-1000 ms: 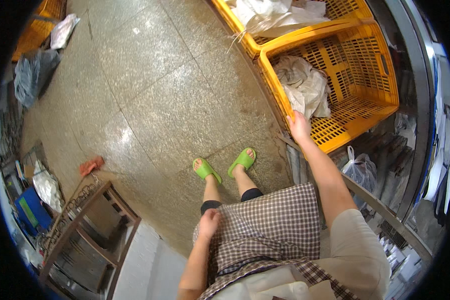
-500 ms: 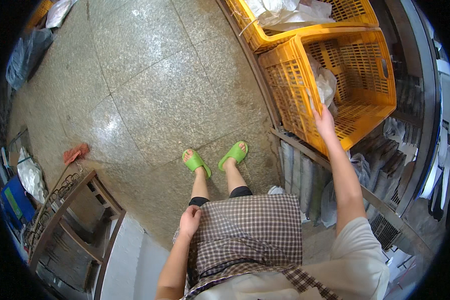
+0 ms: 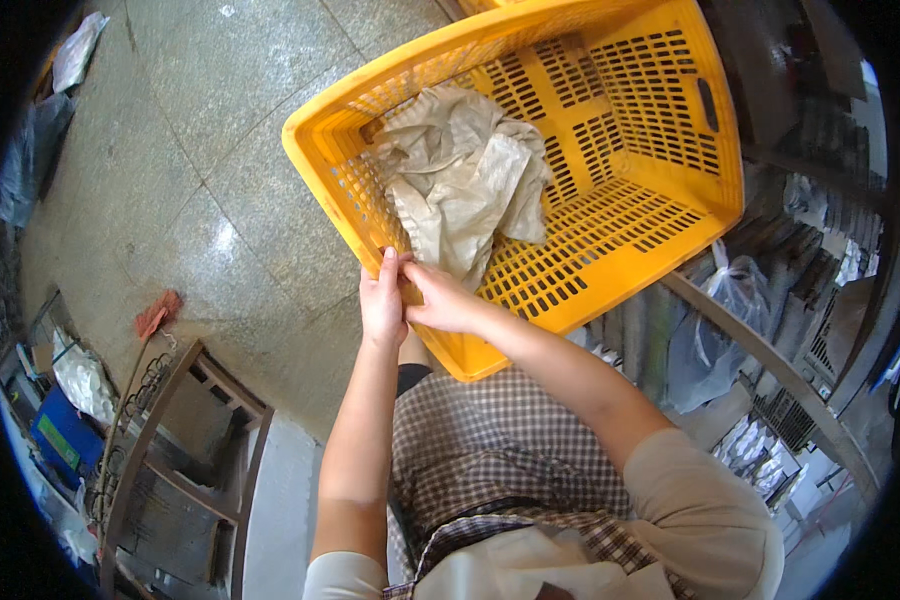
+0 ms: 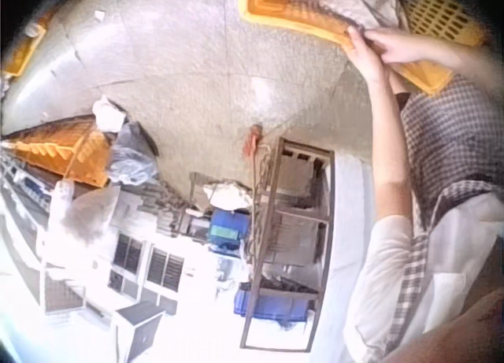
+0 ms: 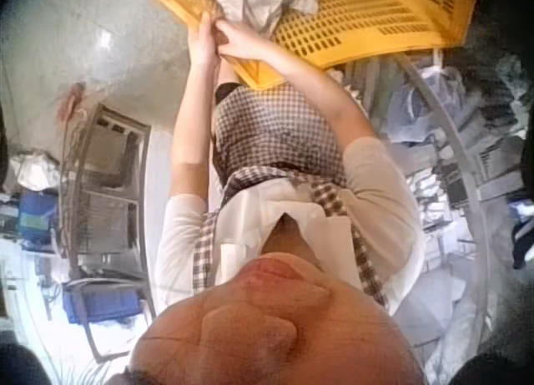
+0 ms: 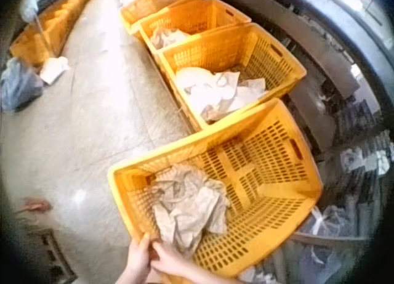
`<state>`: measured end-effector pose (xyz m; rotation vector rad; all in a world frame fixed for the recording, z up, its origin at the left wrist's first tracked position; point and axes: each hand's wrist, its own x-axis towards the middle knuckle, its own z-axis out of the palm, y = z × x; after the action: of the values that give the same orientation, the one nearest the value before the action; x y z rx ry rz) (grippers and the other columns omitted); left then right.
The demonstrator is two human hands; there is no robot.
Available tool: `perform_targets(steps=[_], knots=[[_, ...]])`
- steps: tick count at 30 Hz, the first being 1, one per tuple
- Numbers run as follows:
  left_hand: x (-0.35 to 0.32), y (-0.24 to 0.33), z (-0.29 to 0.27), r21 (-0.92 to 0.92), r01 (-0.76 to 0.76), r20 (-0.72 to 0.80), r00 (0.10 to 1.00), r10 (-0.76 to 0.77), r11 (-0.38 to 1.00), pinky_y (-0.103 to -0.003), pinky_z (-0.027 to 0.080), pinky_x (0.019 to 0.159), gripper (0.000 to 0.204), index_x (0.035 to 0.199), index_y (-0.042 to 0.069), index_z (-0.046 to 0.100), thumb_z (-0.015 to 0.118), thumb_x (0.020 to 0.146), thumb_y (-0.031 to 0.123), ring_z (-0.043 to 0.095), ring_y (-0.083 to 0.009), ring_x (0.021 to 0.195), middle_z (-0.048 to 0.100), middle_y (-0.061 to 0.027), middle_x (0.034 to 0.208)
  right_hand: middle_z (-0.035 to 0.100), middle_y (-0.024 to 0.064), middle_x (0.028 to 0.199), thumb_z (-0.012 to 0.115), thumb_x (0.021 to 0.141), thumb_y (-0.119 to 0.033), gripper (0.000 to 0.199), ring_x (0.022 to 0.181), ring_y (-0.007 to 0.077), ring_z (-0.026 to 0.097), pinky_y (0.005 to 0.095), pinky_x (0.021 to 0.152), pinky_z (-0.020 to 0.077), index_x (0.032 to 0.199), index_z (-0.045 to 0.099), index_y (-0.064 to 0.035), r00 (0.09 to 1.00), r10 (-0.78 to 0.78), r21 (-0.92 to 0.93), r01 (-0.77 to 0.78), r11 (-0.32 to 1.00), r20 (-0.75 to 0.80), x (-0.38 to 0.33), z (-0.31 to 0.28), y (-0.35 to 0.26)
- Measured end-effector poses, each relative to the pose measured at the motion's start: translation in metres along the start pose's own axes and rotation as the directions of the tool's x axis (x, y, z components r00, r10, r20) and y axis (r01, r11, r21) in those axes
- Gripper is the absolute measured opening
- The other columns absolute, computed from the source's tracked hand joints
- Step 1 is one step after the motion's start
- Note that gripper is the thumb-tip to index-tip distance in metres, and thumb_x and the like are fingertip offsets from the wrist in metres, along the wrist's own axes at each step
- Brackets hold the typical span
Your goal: The person repeatedly picks up white fabric pieces from yellow plastic baskets, unfolds them, and folds them by hand. The folded items are placed back into the baskets or onto a nearby table. The person also walks through the room and briefly operates a machine control lever.
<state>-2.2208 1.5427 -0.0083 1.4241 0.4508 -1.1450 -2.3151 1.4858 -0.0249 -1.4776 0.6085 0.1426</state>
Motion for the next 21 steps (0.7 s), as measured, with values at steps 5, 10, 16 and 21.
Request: perform_targets(steps=[5,10,16,21], knots=[[0.02,0.02,-0.038,-0.025,0.065,-0.066,0.996,-0.067,0.998,-0.029,0.048,0.068,0.027,0.106,0.005,0.05,0.054,0.091,0.026,0.054,-0.0157,0.075,0.056,-0.0072,0.088,0.055,0.0143,0.106,0.064,0.082,-0.016,0.044,0.095,0.0184,0.055,0.0326,0.084,0.0462,0.118,0.046,0.0019,0.901,0.405,0.337,-0.338,0.879,-0.155,0.014,-0.005,0.034],[0.041,0.026,-0.053,0.004,-0.014,-0.126,0.992,0.015,1.0,-0.028,0.047,0.064,0.025,0.103,0.005,0.052,0.056,0.089,0.026,0.052,-0.014,0.072,0.055,-0.0052,0.085,0.049,0.0236,0.119,0.071,0.072,-0.036,0.064,0.111,0.0321,0.049,0.0415,0.094,0.0398,0.112,0.048,0.0075,0.723,0.604,0.139,-0.596,0.791,-0.336,0.035,0.014,0.086],[0.048,0.018,-0.076,0.006,-0.033,-0.085,0.996,0.033,0.999,-0.028,0.046,0.063,0.02,0.103,0.006,0.051,0.055,0.089,0.02,0.052,-0.0136,0.075,0.056,-0.0048,0.09,0.049,0.0213,0.118,0.056,0.085,-0.029,0.04,0.106,0.0283,0.051,0.0392,0.089,0.0425,0.114,0.051,-0.0016,0.657,0.654,0.191,-0.636,0.748,-0.374,0.092,0.057,0.103],[0.084,0.009,-0.108,0.13,-0.059,-0.105,0.992,0.073,0.99,-0.033,0.048,0.069,0.022,0.108,0.006,0.049,0.052,0.091,0.019,0.053,-0.0155,0.078,0.057,-0.0048,0.093,0.058,0.0133,0.104,0.05,0.091,-0.023,0.031,0.09,0.0205,0.059,0.0344,0.082,0.0496,0.11,0.051,0.0019,0.724,0.531,0.6,-0.203,0.774,-0.44,0.052,-0.039,0.058]])
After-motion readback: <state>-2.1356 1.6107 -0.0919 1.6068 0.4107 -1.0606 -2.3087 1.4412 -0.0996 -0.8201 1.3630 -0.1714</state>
